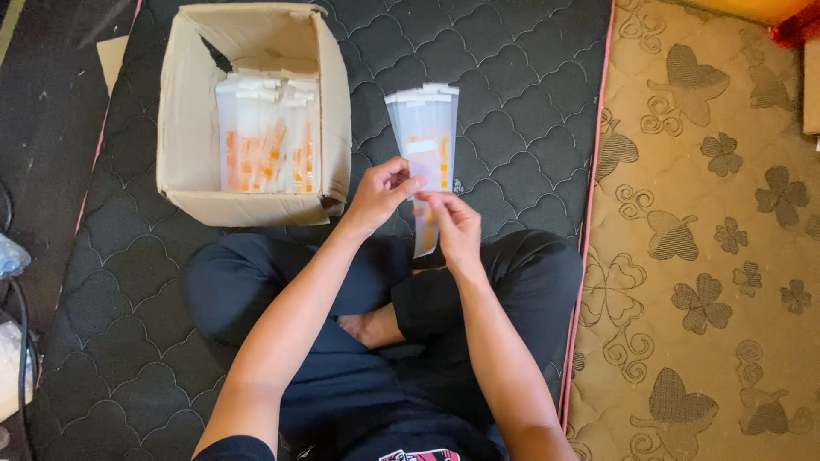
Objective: The person sits cross-legged on a mattress and repeatedly takes small, flat, white packets with orange markings from a cardboard box. They fold each packet in half and place it into a growing stack on the mattress beside the box.
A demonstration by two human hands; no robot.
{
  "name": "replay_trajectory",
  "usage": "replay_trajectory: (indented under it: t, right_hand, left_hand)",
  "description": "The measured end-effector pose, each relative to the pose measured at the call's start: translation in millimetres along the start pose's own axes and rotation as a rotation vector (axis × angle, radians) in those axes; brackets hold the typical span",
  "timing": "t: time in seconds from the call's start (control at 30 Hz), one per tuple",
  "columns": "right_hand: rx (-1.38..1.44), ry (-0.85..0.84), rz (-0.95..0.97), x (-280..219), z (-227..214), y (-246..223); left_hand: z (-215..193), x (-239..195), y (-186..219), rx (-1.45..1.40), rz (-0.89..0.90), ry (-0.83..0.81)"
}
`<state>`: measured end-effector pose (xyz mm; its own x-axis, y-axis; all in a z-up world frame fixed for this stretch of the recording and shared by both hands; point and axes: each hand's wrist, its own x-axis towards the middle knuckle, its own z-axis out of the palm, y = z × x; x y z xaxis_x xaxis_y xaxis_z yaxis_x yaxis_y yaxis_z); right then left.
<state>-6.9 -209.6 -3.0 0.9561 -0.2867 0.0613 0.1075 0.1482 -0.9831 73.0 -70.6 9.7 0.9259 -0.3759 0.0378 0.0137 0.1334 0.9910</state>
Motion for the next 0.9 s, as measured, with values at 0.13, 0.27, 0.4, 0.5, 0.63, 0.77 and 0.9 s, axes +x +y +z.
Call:
replay_trajectory:
  t: [0.13,0.27,0.4,0.5,0.63,0.77,0.9]
  right_hand:
    - [-0.051,-0.020,0.011,-3,3,-3]
    - [-0.067,-0.019,0.075,-12,-2,5]
    - [-0.092,-0.022,0.118,-33,-6,8]
    - [-0.096,-0.005,0.155,-47,-9,3]
    - [-0.097,0.007,0.188,-71,-14,5]
    - [-0.071,0.024,0.229,-93,-15,1]
    - [-0.038,0.057,0.234,-99,-25,14]
  left_hand:
    - [-6,12,-28,0.087,0.054,0.097]
    - [-8,17,-28,0.127,0.072,0.154]
    - [-14,24,-27,0.105,0.087,0.199]
    - [-13,24,-22,0.110,0.095,0.207]
    - [-15,25,-24,0.091,0.084,0.189]
    - [-13,21,-15,0.107,0.039,0.217]
    - [-10,23,-26,0.177,0.003,0.208]
